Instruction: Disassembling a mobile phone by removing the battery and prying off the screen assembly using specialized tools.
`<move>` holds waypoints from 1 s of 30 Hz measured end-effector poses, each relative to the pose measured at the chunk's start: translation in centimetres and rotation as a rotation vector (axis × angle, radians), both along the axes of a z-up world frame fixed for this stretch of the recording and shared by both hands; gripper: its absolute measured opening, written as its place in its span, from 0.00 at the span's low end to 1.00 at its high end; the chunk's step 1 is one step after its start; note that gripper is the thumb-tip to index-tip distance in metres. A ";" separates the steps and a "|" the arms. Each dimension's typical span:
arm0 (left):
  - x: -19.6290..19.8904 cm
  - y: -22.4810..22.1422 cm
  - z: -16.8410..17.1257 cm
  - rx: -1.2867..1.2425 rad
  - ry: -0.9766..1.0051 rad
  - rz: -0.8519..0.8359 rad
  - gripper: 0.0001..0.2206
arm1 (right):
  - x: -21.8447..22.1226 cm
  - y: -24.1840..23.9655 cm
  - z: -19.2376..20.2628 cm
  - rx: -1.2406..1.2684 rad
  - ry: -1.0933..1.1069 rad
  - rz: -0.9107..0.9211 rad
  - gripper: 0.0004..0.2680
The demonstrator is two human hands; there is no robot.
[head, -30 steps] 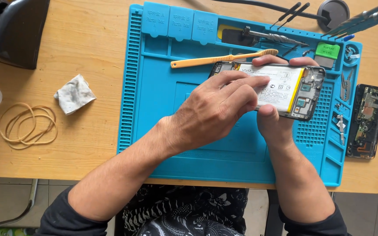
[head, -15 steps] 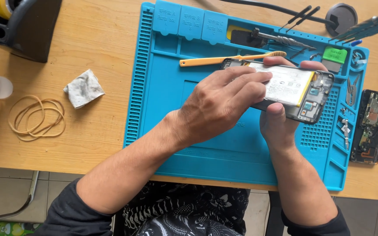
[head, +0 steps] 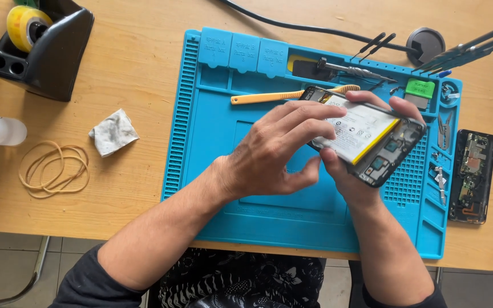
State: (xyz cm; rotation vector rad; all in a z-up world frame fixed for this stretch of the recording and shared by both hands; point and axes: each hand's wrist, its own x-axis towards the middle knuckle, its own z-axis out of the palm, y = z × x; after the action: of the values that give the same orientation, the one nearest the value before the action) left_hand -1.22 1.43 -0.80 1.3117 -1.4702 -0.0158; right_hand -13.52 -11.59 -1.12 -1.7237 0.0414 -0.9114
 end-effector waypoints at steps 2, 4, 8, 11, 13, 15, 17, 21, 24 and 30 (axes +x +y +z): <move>-0.1 0.5 0.5 0.006 0.075 -0.067 0.17 | 0.1 0.2 0.0 -0.071 -0.016 -0.028 0.26; 0.2 0.5 0.6 0.004 0.141 -0.135 0.20 | 0.4 0.0 -0.1 -0.150 -0.041 -0.057 0.27; 0.1 0.3 0.0 0.118 0.100 -0.102 0.31 | 0.2 0.2 -0.8 -0.209 -0.054 -0.062 0.29; 0.2 0.5 -0.3 0.143 0.124 -0.112 0.30 | 0.1 0.5 -0.8 -0.232 -0.056 -0.056 0.30; 0.7 0.5 -0.2 0.134 0.149 -0.132 0.29 | 0.1 0.5 -0.9 -0.245 -0.041 -0.059 0.30; 1.3 0.6 0.1 0.108 0.232 -0.144 0.25 | 0.0 0.4 -1.3 -0.181 -0.071 -0.045 0.30; 1.9 0.7 0.5 0.065 0.193 -0.094 0.24 | 0.0 0.6 -0.5 -0.264 -0.028 -0.077 0.28; 2.4 0.6 0.5 -0.049 -0.082 0.080 0.19 | -0.2 0.8 -0.2 -0.265 0.028 -0.049 0.27; 2.2 0.1 0.1 -0.116 -0.294 0.155 0.07 | -1.0 0.8 -1.1 -0.159 0.057 -0.028 0.28; 2.6 0.7 1.6 -0.100 -0.109 0.108 0.04 | -0.6 1.1 -0.7 -0.056 0.022 0.137 0.24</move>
State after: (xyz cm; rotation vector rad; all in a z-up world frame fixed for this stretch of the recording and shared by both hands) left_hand 1.36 2.08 0.77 1.3258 -1.4704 0.2004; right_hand -14.10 -10.44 -1.85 -1.7650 -0.0881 -0.7993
